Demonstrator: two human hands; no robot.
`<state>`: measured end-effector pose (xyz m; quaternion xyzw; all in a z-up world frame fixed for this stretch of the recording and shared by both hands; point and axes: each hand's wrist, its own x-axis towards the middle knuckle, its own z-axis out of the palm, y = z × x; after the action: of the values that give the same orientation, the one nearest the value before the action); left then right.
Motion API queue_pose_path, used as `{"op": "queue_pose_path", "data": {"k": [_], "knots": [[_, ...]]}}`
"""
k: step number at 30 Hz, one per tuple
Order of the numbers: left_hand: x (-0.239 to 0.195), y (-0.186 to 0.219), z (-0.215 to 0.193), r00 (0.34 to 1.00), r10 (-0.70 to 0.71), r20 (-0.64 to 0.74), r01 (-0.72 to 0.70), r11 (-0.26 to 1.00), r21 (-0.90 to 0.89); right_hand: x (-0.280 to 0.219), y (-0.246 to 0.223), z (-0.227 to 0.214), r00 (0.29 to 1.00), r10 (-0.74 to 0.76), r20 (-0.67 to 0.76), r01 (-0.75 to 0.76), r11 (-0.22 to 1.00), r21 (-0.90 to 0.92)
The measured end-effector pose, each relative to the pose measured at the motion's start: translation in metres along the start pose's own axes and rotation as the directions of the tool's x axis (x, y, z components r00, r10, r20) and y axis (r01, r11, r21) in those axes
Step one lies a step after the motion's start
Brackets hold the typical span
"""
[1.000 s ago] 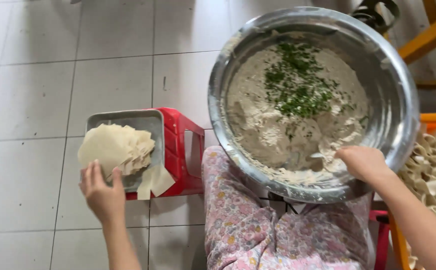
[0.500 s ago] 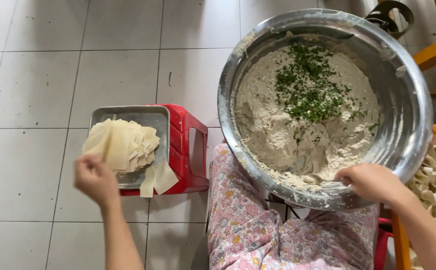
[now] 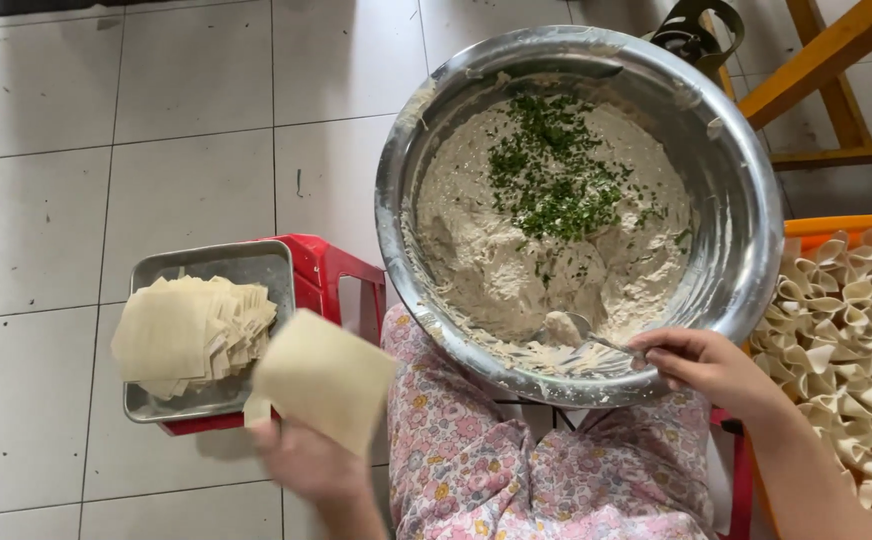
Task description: Preparing dumplings by placing filling on wrappers and folding them into shape.
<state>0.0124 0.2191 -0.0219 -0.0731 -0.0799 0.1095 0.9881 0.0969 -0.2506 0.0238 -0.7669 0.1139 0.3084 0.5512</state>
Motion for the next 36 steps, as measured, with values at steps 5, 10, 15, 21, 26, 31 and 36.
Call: {"op": "queue_pose_path", "data": {"k": [5,10,15,21,26,31,36], "knots": [[-0.002,-0.119,-0.003,0.904,-0.022,-0.427,0.175,0.93,0.324,-0.032,0.01,0.008,0.941,-0.339,-0.001,0.339,0.94,0.038],[-0.003,-0.182,0.011,0.881,-0.337,-0.332,0.397,0.908,0.131,-0.056,-0.009,0.043,0.63,-0.776,-0.026,0.764,0.626,-0.157],[-0.017,-0.2,0.009,0.688,-0.456,-0.564,0.572,0.819,0.037,-0.049,-0.003,0.063,0.422,-0.906,-0.026,0.637,0.316,-0.703],[-0.013,-0.19,0.016,0.585,-0.402,-0.704,0.584,0.812,0.021,-0.018,0.056,0.031,0.375,-0.926,0.031,0.726,0.273,-0.631],[-0.015,-0.179,0.001,0.658,-0.353,-0.665,0.528,0.846,0.074,-0.004,0.062,-0.012,0.587,-0.809,0.003,0.718,0.519,-0.463],[-0.018,-0.17,-0.003,0.667,-0.305,-0.68,0.488,0.868,0.09,0.026,0.012,-0.003,0.901,-0.365,-0.235,0.033,0.596,-0.802],[-0.029,-0.166,-0.025,0.681,-0.358,-0.639,0.473,0.881,0.009,0.074,-0.005,0.027,0.986,0.055,-0.157,-0.165,0.199,-0.966]]}}
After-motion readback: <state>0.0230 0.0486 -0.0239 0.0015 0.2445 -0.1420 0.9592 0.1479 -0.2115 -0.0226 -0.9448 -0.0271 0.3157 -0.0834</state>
